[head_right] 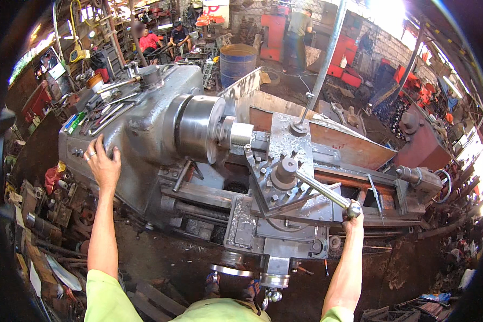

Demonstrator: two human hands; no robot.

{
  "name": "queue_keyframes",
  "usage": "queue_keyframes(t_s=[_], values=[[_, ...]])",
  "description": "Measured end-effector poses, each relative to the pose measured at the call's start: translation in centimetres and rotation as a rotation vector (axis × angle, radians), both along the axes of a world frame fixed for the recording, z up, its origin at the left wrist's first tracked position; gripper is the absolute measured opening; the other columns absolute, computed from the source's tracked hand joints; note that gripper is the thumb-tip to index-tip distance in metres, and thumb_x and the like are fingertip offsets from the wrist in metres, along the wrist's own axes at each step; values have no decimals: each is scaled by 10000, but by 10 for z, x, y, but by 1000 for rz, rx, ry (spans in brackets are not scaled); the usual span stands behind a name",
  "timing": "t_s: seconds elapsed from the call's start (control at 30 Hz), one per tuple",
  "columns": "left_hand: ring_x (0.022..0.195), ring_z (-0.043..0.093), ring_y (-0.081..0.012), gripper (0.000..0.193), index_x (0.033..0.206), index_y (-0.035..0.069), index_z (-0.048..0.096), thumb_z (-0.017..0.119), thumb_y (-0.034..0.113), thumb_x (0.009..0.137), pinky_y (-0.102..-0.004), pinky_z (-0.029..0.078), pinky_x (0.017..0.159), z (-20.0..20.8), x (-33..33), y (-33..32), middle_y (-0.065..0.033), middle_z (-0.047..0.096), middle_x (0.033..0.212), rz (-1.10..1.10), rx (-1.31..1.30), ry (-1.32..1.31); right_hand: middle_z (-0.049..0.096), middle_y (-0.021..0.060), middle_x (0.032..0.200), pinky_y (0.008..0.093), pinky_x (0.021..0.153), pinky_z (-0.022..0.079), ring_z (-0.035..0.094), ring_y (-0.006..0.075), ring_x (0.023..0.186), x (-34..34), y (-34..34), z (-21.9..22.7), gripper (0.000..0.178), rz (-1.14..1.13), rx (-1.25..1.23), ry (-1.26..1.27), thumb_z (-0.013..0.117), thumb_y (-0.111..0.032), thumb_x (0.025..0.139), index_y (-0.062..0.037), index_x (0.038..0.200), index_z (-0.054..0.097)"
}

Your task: The person operates a metal lathe in a workshop, repeatedly turning the cross-slide and compound handwheels to advance the cutting tool against a rotating workpiece. The person uses both hands to control the tool position while the lathe runs, producing metal shavings.

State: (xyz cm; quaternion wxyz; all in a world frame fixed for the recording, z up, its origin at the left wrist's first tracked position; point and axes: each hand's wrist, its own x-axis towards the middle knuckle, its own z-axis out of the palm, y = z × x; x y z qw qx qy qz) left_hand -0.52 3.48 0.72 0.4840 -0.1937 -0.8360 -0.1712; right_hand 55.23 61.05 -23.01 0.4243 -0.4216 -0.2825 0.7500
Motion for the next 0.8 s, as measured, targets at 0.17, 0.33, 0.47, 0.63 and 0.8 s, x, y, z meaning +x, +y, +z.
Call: queue_keyframes(t_s=[0.17,0.33,0.47,0.63,0.8], values=[[1148,465,-394,547,1296,73,537,719,177,791,-509,408,987,-2,-3,-4,-177,519,1266,-12,15,23,668,-41,796,222,498,399,579,94,601,-21,-32,29,159,-103,-18,23,730,-222,826,-161,967,690],[1138,510,-377,539,1314,96,538,696,238,819,-497,403,972,-7,-15,-9,-175,560,1250,-22,-81,134,659,-1,841,224,513,305,505,91,622,-27,-75,67,343,-99,-2,-87,761,-399,813,-156,1036,667],[1139,548,-365,504,1321,120,567,691,277,859,-487,407,981,-14,-25,-12,-165,589,1252,1,-87,162,605,34,866,275,526,423,576,134,684,-13,-127,96,350,-230,191,-403,663,-408,894,-114,1066,582],[1158,540,-359,496,1316,115,570,686,274,861,-486,407,988,-16,-30,-12,-155,587,1259,22,-117,156,643,56,757,272,514,448,613,147,582,-34,-224,126,372,134,285,-413,635,-400,922,-31,960,653],[1191,499,-373,541,1328,102,546,696,246,829,-495,404,1007,-12,-17,-10,-172,549,1292,5,-71,103,649,97,715,270,430,434,605,143,508,-102,-263,130,435,435,381,-586,632,-405,939,26,885,627]])
